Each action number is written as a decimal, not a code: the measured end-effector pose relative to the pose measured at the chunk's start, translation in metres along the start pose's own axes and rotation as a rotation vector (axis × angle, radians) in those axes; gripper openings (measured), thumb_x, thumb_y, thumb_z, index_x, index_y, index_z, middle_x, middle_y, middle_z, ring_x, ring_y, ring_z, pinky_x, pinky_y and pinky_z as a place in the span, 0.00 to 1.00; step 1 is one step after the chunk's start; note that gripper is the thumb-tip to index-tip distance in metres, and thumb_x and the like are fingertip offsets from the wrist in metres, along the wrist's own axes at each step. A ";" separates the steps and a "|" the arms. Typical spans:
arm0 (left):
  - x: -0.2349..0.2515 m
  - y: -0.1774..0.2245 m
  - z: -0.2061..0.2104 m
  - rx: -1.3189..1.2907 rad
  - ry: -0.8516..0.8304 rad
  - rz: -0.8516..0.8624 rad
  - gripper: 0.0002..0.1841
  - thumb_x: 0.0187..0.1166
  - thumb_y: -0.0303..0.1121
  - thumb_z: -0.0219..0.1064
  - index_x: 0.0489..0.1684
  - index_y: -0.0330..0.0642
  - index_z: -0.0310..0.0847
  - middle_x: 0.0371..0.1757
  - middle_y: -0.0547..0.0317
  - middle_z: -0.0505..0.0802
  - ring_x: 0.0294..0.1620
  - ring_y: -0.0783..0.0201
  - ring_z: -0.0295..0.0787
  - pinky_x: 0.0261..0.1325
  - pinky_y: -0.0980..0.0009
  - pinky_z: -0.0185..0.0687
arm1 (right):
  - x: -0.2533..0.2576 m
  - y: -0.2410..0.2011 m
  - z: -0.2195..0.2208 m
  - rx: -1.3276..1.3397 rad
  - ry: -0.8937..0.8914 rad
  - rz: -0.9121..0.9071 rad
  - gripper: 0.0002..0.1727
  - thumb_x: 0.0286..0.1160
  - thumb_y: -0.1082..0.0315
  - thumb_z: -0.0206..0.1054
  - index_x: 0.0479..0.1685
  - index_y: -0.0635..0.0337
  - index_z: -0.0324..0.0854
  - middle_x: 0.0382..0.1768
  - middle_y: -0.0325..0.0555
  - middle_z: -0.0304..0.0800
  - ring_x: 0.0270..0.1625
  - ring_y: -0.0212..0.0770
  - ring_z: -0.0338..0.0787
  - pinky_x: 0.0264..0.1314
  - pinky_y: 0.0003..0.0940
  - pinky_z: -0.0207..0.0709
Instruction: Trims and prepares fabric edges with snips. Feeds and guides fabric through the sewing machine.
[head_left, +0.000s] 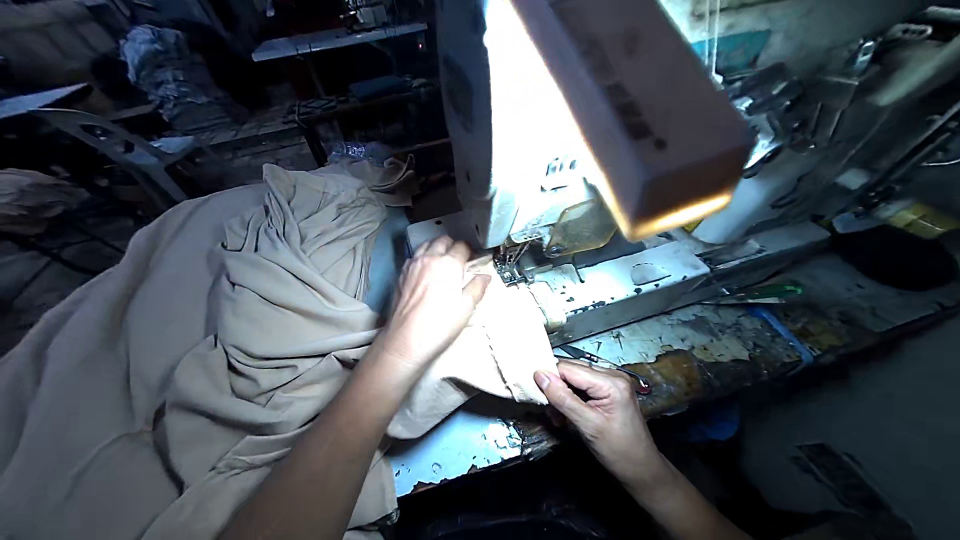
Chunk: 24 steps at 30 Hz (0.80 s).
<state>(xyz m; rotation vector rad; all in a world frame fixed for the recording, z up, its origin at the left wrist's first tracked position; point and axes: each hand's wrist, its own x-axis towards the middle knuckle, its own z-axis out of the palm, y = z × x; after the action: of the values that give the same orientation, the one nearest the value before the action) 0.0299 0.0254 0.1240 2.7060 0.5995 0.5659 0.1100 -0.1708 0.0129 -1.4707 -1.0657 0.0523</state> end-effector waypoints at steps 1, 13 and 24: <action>-0.003 0.001 0.006 0.008 0.030 0.005 0.18 0.83 0.43 0.67 0.53 0.36 0.89 0.54 0.44 0.92 0.61 0.42 0.87 0.62 0.39 0.79 | 0.000 0.000 -0.001 -0.010 0.005 0.002 0.18 0.76 0.63 0.65 0.15 0.58 0.82 0.16 0.32 0.80 0.20 0.17 0.78 0.23 0.12 0.71; -0.002 0.005 0.015 0.020 0.118 0.021 0.15 0.82 0.41 0.68 0.42 0.36 0.89 0.46 0.46 0.91 0.55 0.46 0.88 0.57 0.43 0.77 | 0.001 0.001 -0.001 0.039 0.026 0.026 0.17 0.74 0.66 0.65 0.14 0.57 0.81 0.15 0.30 0.79 0.19 0.17 0.79 0.22 0.13 0.74; -0.008 -0.004 0.013 -0.018 0.052 0.077 0.16 0.82 0.41 0.66 0.47 0.34 0.89 0.47 0.44 0.91 0.56 0.43 0.86 0.59 0.42 0.78 | -0.009 -0.007 0.000 0.091 -0.117 0.094 0.19 0.78 0.65 0.64 0.15 0.59 0.79 0.16 0.34 0.80 0.20 0.20 0.79 0.24 0.15 0.73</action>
<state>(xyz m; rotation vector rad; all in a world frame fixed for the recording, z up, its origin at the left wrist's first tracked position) 0.0279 0.0226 0.1092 2.7148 0.5023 0.6600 0.1015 -0.1777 0.0136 -1.4487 -1.0736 0.2524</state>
